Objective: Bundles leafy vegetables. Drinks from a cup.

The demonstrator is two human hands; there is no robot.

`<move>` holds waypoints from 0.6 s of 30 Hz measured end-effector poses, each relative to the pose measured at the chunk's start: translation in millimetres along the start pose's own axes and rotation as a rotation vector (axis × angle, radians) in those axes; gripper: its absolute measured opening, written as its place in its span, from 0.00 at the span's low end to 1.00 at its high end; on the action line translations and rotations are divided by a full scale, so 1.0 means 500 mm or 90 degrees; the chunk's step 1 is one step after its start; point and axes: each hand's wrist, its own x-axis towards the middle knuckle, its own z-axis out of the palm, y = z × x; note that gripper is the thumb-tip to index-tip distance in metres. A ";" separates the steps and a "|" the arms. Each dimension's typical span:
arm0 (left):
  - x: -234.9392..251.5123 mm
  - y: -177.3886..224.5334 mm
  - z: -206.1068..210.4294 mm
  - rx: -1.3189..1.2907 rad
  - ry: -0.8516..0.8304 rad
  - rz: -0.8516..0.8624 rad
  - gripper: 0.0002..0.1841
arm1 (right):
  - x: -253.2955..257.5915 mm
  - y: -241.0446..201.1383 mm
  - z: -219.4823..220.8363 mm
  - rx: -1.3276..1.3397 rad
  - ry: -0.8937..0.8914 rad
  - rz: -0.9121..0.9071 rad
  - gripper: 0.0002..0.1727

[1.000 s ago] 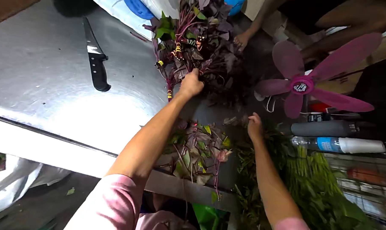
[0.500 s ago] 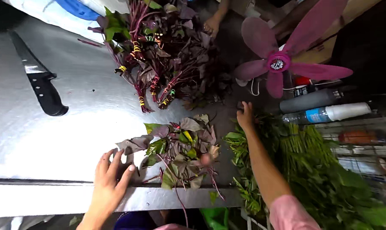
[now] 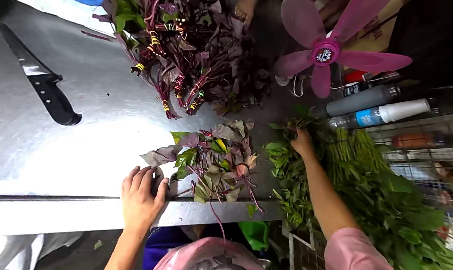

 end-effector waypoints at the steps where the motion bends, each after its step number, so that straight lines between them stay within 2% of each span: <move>1: 0.003 -0.001 0.001 -0.001 0.004 0.001 0.35 | -0.014 -0.009 -0.011 -0.001 0.006 -0.021 0.30; 4: 0.004 0.004 0.001 0.012 -0.003 -0.003 0.37 | -0.102 -0.054 -0.040 0.043 0.025 -0.070 0.24; 7: 0.006 0.014 -0.001 0.041 -0.027 0.002 0.42 | -0.217 -0.094 -0.006 0.135 -0.028 -0.129 0.22; 11: 0.008 0.025 0.010 0.067 -0.065 0.062 0.49 | -0.333 -0.178 0.091 0.269 -0.038 -0.392 0.20; 13: 0.007 0.028 0.014 0.066 -0.064 0.073 0.53 | -0.306 -0.223 0.082 0.273 -0.035 -0.443 0.21; 15: 0.019 0.029 0.017 0.064 -0.071 0.068 0.55 | -0.210 -0.267 0.063 0.254 -0.020 -0.371 0.21; 18: 0.056 0.040 0.038 0.017 -0.100 0.120 0.50 | -0.051 -0.286 0.099 0.262 0.011 -0.276 0.22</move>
